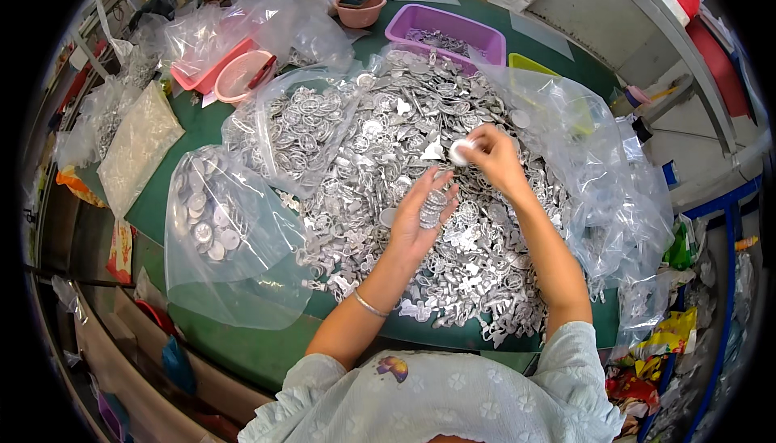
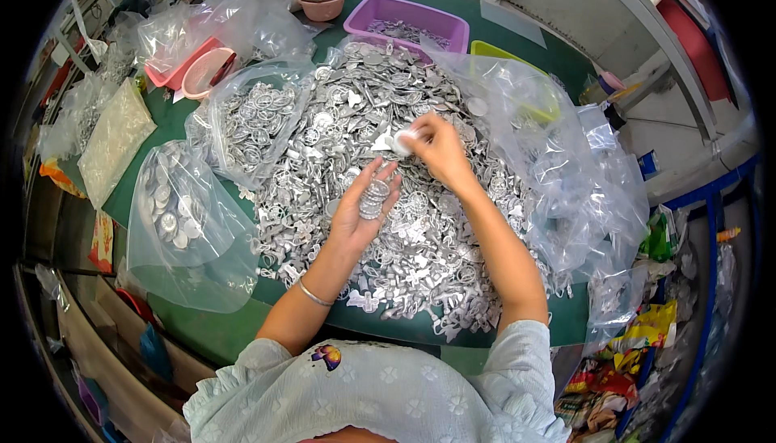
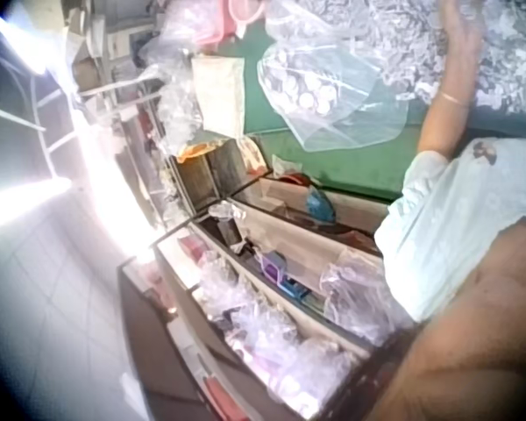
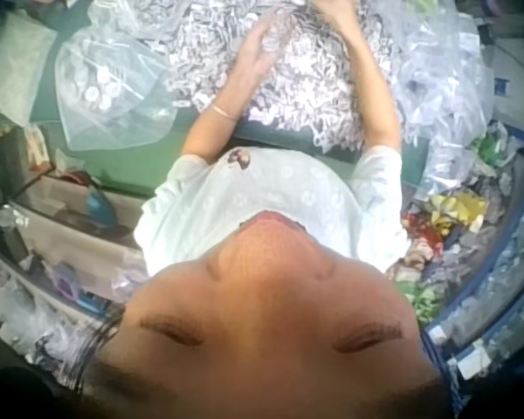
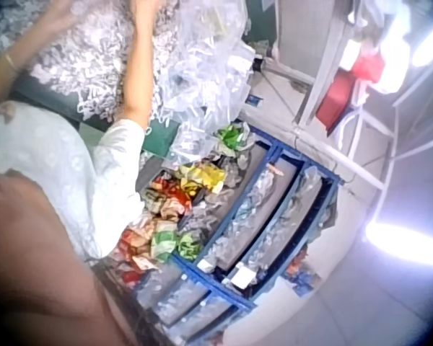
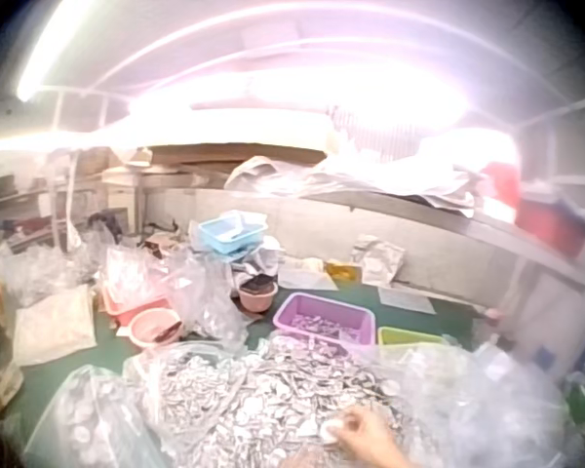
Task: The person sorts silver-colored metal components from a large pile on a table, picking them up by hand and placing them into plastic bags.
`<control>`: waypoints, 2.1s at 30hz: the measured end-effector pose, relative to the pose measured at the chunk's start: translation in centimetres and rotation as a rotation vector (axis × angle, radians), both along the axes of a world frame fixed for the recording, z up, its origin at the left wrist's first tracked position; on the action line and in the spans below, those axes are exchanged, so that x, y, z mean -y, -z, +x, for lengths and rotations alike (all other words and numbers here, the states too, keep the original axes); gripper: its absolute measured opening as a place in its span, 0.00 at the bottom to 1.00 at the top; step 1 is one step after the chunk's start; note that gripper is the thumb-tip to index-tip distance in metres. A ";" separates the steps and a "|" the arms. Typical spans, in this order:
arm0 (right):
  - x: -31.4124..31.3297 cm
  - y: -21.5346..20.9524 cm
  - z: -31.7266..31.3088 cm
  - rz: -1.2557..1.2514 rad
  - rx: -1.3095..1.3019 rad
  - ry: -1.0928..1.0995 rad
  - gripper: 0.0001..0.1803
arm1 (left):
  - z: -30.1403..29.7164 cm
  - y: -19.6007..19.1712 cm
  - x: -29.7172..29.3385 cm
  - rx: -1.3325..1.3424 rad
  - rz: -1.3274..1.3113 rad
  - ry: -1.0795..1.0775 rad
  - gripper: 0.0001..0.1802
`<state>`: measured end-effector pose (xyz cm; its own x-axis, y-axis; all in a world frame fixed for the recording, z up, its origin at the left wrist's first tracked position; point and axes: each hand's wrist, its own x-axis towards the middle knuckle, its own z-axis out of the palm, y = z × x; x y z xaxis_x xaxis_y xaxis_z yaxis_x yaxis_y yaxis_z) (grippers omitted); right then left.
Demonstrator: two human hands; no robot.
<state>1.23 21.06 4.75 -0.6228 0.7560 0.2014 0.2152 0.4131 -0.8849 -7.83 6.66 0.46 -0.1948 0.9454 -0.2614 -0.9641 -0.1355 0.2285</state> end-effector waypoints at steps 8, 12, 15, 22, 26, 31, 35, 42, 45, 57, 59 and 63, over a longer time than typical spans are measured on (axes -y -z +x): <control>-6.1 2.8 -4.5 1.030 0.364 0.066 0.08 | -0.4 0.9 0.1 -0.045 -0.002 0.043 0.21; -5.7 2.5 -3.9 1.050 0.211 0.059 0.08 | -0.2 1.1 -0.4 -0.062 0.035 -0.090 0.21; 0.1 -0.4 -2.8 0.966 0.096 -0.147 0.05 | -0.4 1.1 -0.4 0.010 0.013 -0.199 0.23; -4.2 -0.8 -6.3 0.365 0.043 -0.132 0.10 | -1.0 0.7 0.0 -0.064 -0.025 -0.206 0.22; -12.1 2.3 -12.1 0.775 0.154 0.050 0.18 | -0.9 0.4 0.0 -0.042 0.009 -0.140 0.17; -13.1 4.3 -14.9 0.765 0.450 -0.045 0.18 | -0.9 1.6 0.1 0.093 0.065 -0.082 0.15; -11.9 4.2 -13.4 0.668 0.168 0.052 0.12 | -0.8 1.3 0.2 0.106 0.043 -0.079 0.17; -9.3 2.0 -7.3 -0.561 -0.268 -0.033 0.15 | -0.8 1.1 0.0 0.129 0.067 -0.094 0.17; -7.5 0.6 -5.3 -0.764 -0.299 -0.045 0.15 | -0.8 1.0 -0.1 0.131 0.068 -0.087 0.16; -6.1 1.0 -1.7 -0.394 -0.071 0.043 0.10 | -0.9 1.2 -0.1 0.126 0.076 -0.060 0.15; -5.5 0.5 -0.3 -0.457 -0.073 -0.027 0.11 | -0.7 0.9 -0.1 0.127 0.063 -0.063 0.15; -1.4 -1.5 3.5 -0.154 0.223 -0.154 0.12 | -0.4 0.1 -0.3 0.111 0.010 -0.094 0.18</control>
<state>4.69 22.43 6.27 -0.7483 0.6604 -0.0627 0.3563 0.3204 -0.8777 -8.18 6.93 0.33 -0.2535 0.9269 -0.2767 -0.9662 -0.2286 0.1196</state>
